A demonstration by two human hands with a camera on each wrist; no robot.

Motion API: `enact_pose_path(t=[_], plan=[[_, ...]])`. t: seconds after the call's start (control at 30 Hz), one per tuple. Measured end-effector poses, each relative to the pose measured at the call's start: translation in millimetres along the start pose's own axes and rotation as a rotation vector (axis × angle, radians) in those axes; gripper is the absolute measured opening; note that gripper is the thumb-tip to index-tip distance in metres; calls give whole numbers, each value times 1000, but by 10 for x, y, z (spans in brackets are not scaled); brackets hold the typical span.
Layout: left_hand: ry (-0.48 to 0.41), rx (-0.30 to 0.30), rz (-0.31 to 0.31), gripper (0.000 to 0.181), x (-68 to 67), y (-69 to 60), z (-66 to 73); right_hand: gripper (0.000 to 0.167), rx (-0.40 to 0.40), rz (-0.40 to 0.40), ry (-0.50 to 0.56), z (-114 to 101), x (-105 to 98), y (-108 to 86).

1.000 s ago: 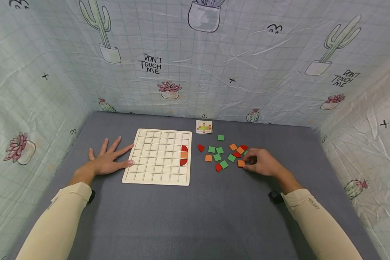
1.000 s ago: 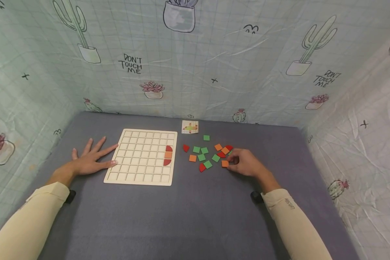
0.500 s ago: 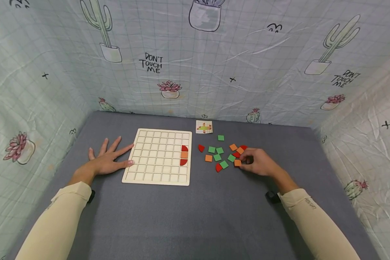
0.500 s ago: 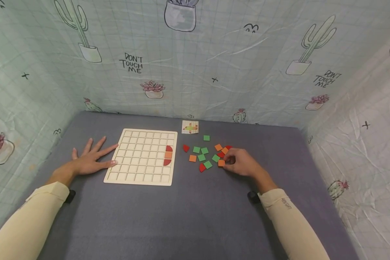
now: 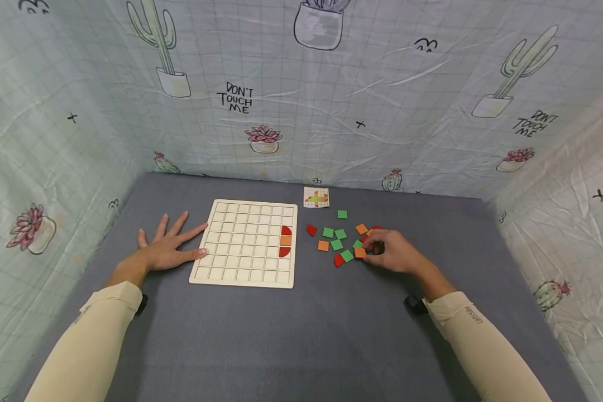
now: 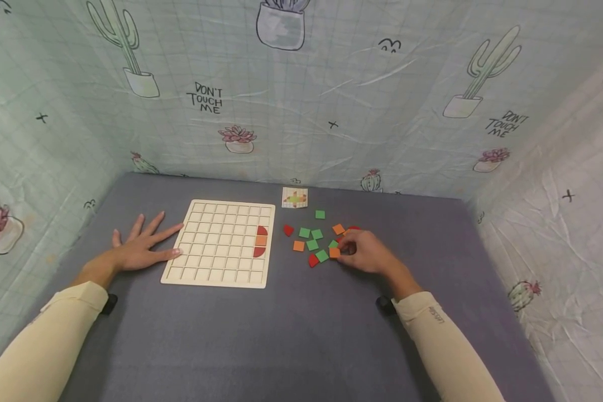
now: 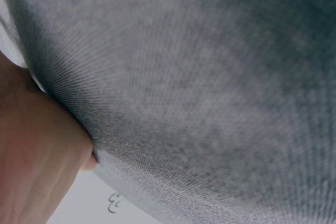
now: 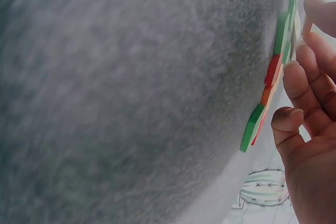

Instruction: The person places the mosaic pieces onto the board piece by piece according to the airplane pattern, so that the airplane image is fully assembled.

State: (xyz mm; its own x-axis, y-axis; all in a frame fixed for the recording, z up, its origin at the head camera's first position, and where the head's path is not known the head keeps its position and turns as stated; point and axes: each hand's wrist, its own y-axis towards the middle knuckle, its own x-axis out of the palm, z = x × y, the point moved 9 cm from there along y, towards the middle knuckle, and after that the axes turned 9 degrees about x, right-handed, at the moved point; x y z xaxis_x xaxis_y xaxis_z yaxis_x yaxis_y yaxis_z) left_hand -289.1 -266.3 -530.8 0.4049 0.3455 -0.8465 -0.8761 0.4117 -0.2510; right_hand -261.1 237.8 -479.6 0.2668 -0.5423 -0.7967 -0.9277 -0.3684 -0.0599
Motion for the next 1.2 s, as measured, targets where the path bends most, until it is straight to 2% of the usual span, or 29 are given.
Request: enact_pose_path(t=[0.13, 0.37, 0.53, 0.73, 1.07, 1.2], plan=[[-12, 12, 3, 86, -7, -3, 27, 18, -6, -13, -5, -44, 29, 33], [-2, 4, 8, 86, 4, 15, -39, 18, -4, -29, -38, -168, 67, 116], [13, -9, -1, 87, 21, 20, -76, 17, -3, -49, -14, -222, 108, 165], [8, -10, -7, 90, -10, -5, -32, 15, -45, -54, 16, -326, 137, 212], [5, -22, -15, 93, -25, -24, -12, 14, -38, -69, 57, -423, 170, 286], [6, -24, -17, 93, -20, -17, -22, 13, -48, -64, 40, -460, 192, 320]])
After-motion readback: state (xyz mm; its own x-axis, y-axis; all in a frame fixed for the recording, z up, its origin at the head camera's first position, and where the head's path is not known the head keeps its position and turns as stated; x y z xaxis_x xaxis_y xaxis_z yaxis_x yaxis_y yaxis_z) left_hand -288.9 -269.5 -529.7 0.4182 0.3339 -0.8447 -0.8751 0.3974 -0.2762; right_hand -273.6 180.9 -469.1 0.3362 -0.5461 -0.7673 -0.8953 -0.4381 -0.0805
